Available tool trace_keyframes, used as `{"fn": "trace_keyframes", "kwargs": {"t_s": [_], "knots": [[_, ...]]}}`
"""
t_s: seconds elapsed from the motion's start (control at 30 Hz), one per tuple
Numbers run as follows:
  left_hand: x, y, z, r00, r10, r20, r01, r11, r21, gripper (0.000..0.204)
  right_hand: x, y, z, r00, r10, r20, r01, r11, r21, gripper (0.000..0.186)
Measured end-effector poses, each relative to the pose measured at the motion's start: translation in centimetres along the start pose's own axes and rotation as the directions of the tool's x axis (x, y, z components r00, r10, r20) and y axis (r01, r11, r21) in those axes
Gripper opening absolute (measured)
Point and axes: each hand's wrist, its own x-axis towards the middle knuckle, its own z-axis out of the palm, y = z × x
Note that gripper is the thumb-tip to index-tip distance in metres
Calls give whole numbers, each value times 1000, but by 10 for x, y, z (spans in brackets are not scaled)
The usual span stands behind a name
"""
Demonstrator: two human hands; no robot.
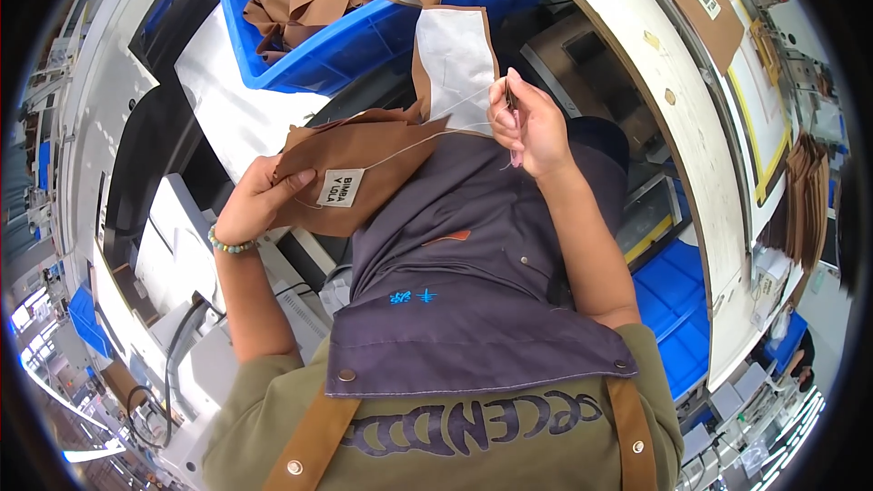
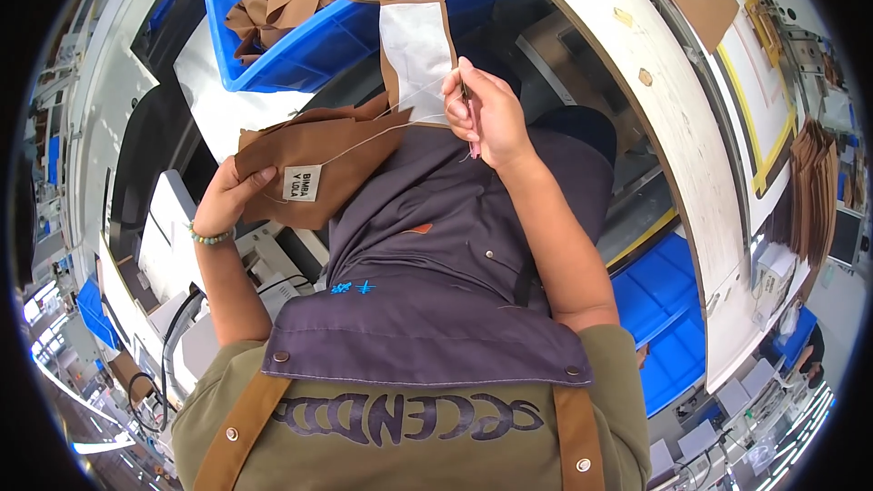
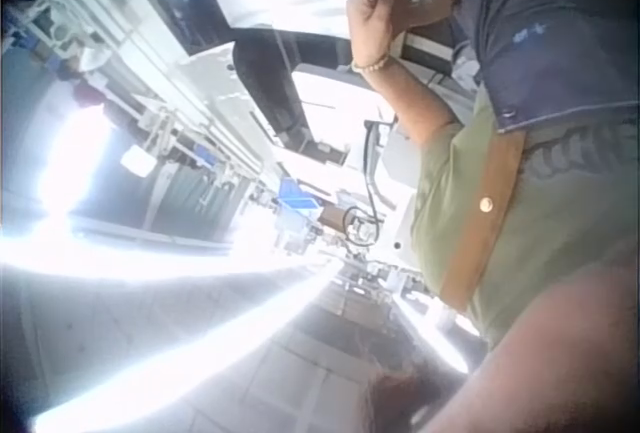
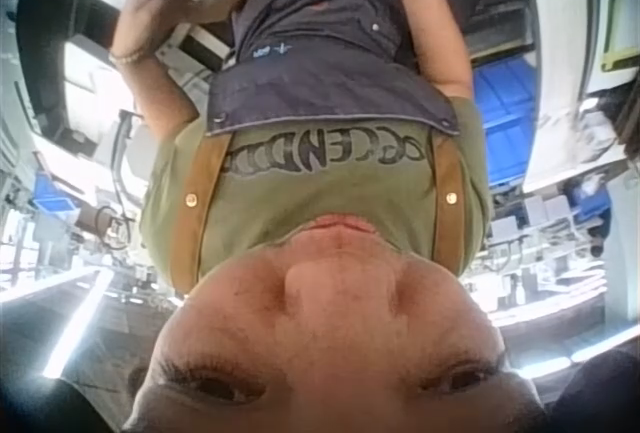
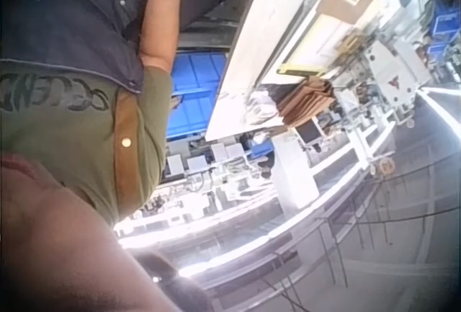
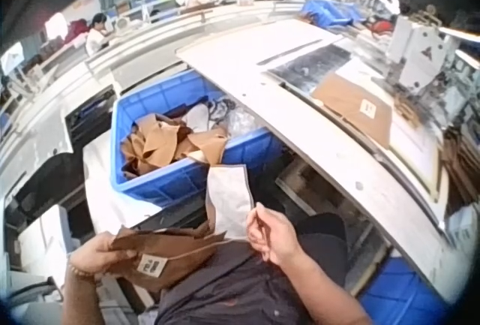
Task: Trimming excess material and thread from leather bag components using small scissors.
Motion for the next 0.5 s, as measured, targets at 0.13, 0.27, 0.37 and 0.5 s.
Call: {"fn": "trace_keyframes", "kwargs": {"t_s": [0.13, 0.27, 0.37, 0.5], "knots": [[-6, 15, 4, 997, 33, 68, -36, 998, 51, 21, 1, 6, 9, 940, -323, -107, 130, 633, -763, 35], [-11, 28, 0, 988, 107, 115, -123, 981, 148, 20, -3, -2, 19, 898, -435, 61, 168, 213, -962, 32], [-13, 33, -7, 986, 129, 108, -148, 969, 200, 20, -4, -4, 18, 903, -417, 107, 203, 193, -960, 31], [-13, 28, -6, 992, 120, -25, -115, 982, 152, 22, -3, -8, 17, 907, -404, 118, 208, 187, -960, 31]]}}
